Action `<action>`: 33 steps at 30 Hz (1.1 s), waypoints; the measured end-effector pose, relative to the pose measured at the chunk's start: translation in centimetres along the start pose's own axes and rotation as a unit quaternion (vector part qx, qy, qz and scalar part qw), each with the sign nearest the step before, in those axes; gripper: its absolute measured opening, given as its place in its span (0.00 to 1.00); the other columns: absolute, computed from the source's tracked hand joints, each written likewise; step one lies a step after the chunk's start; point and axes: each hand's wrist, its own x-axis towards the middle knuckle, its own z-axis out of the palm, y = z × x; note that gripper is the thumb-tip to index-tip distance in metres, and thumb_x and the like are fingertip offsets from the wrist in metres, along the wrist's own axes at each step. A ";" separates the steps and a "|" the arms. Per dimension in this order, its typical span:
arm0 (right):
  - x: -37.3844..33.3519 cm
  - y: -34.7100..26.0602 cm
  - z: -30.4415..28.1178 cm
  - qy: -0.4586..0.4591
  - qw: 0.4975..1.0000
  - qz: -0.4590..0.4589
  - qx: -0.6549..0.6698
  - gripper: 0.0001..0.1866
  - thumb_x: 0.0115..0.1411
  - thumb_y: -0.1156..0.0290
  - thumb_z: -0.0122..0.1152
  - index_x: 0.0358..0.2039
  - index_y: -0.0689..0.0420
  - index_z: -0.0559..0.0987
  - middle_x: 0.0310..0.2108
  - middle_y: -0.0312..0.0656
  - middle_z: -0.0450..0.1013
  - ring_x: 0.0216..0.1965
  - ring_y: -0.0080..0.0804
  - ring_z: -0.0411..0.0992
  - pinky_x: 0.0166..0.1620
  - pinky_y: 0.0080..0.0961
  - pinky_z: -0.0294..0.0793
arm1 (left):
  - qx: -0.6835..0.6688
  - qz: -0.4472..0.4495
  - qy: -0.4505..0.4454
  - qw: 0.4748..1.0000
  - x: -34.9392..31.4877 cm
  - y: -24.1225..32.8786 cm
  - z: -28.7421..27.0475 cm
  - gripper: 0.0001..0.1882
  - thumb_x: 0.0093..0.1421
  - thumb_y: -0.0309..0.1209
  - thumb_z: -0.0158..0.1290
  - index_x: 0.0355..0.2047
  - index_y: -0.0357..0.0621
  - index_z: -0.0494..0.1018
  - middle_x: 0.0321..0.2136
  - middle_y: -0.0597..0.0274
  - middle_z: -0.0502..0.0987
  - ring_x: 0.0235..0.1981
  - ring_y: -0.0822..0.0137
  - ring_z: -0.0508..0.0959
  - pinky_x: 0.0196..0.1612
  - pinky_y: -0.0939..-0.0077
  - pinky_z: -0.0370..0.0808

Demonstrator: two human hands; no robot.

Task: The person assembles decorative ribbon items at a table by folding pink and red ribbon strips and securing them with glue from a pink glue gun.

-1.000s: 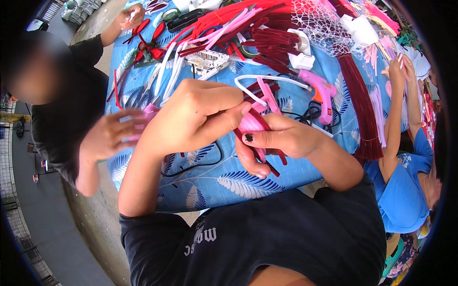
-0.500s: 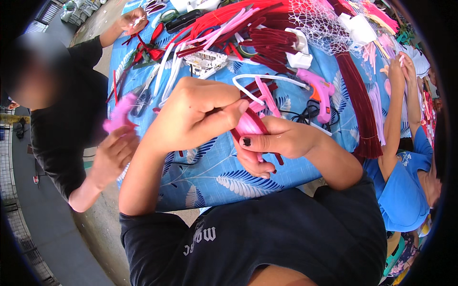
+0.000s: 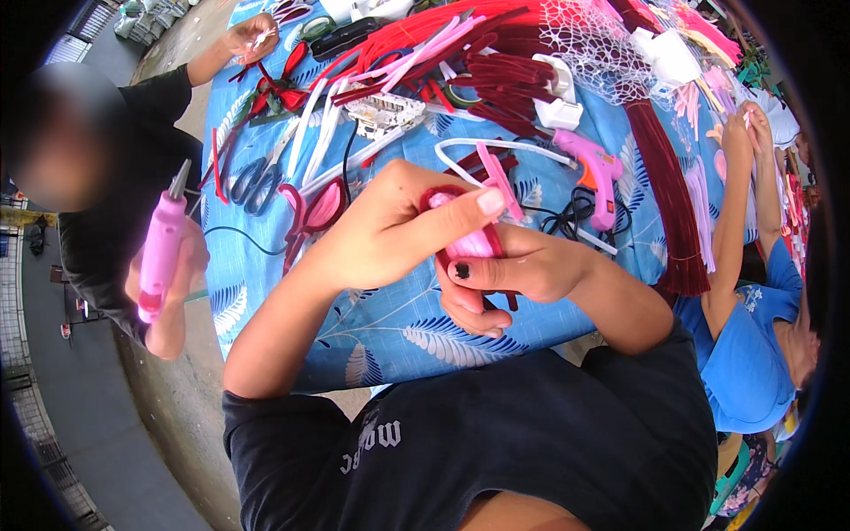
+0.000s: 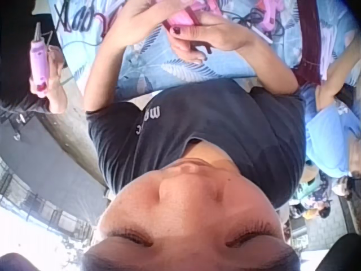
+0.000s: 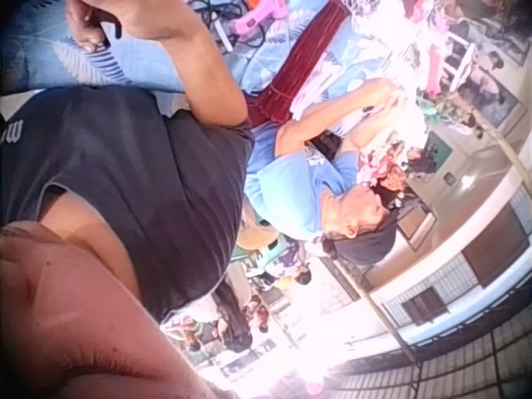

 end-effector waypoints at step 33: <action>0.1 0.2 -0.5 0.014 0.999 -0.008 0.038 0.19 0.72 0.60 0.37 0.23 0.55 0.61 0.13 0.33 0.57 0.14 0.21 0.55 0.19 0.19 0.58 | -0.052 -0.082 0.032 0.995 -0.1 -1.2 -1.7 0.13 0.62 0.37 0.55 0.27 0.40 0.75 0.19 0.73 0.72 0.22 0.83 0.68 0.26 0.81 0.65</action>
